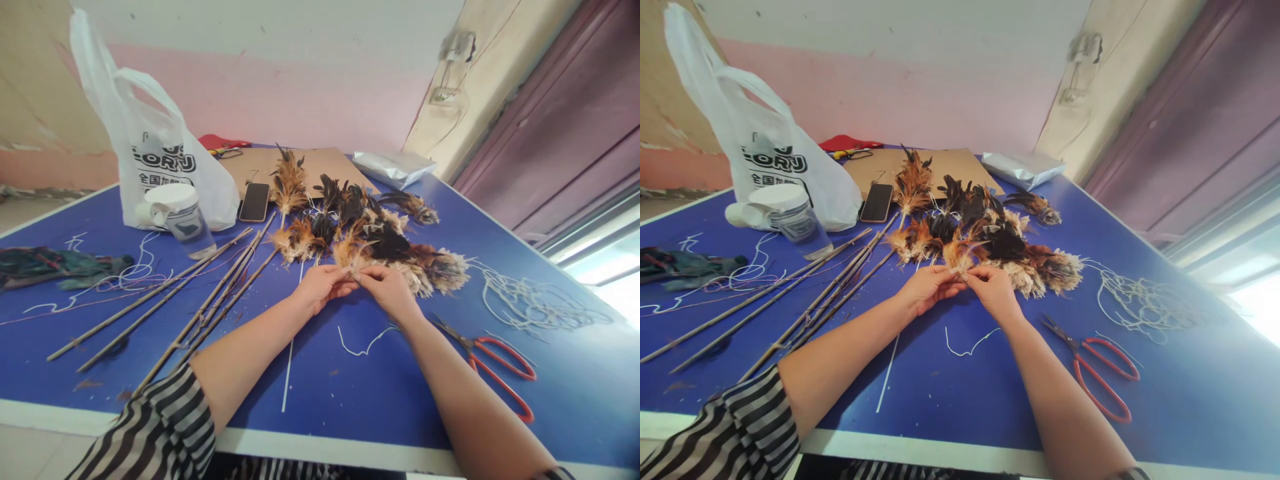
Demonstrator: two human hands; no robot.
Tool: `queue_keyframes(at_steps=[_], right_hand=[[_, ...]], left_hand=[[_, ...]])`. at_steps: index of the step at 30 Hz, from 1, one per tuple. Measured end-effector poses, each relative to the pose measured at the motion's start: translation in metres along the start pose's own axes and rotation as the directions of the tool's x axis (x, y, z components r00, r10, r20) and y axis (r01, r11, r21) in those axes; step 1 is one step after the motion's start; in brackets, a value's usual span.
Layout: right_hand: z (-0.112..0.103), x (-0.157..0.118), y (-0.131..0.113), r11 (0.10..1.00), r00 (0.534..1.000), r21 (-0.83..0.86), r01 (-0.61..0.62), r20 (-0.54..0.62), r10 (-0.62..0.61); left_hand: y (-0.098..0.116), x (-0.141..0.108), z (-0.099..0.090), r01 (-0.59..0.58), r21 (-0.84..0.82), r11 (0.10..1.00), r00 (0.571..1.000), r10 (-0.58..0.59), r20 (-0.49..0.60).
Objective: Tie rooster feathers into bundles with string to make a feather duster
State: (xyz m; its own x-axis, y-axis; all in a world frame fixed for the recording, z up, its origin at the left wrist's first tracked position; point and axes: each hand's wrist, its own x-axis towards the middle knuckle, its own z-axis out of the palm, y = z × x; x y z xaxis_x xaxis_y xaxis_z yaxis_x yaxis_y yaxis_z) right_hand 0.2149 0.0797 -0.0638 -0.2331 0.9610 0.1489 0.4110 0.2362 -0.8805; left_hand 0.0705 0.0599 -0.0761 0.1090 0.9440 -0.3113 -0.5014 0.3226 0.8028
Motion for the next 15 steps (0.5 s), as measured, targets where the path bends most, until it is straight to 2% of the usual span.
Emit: queue_keyframes(at_steps=[3,6,8,12,15], right_hand=[[0.004,0.000,0.000,0.997,0.998,-0.070,0.043,-0.039,-0.046],[0.006,0.000,0.001,0.998,0.998,-0.051,0.043,-0.049,-0.046],[0.004,0.001,0.002,0.999,0.998,-0.023,0.035,-0.055,-0.036],[-0.005,0.005,0.008,0.999,0.999,0.040,0.021,0.041,-0.023],[-0.009,0.007,0.012,0.998,0.998,0.066,0.007,0.061,-0.011]], left_hand=[[-0.001,-0.001,0.003,-0.024,0.036,0.999,0.999,0.025,-0.029],[-0.002,-0.001,0.004,-0.033,0.054,0.998,0.998,0.035,-0.045],[-0.003,0.000,0.003,-0.033,0.061,0.998,0.999,0.034,-0.017],[-0.004,0.003,-0.003,-0.017,0.072,0.997,0.997,0.012,0.074],[-0.004,0.003,-0.004,-0.029,0.101,0.994,0.996,0.021,0.081]])
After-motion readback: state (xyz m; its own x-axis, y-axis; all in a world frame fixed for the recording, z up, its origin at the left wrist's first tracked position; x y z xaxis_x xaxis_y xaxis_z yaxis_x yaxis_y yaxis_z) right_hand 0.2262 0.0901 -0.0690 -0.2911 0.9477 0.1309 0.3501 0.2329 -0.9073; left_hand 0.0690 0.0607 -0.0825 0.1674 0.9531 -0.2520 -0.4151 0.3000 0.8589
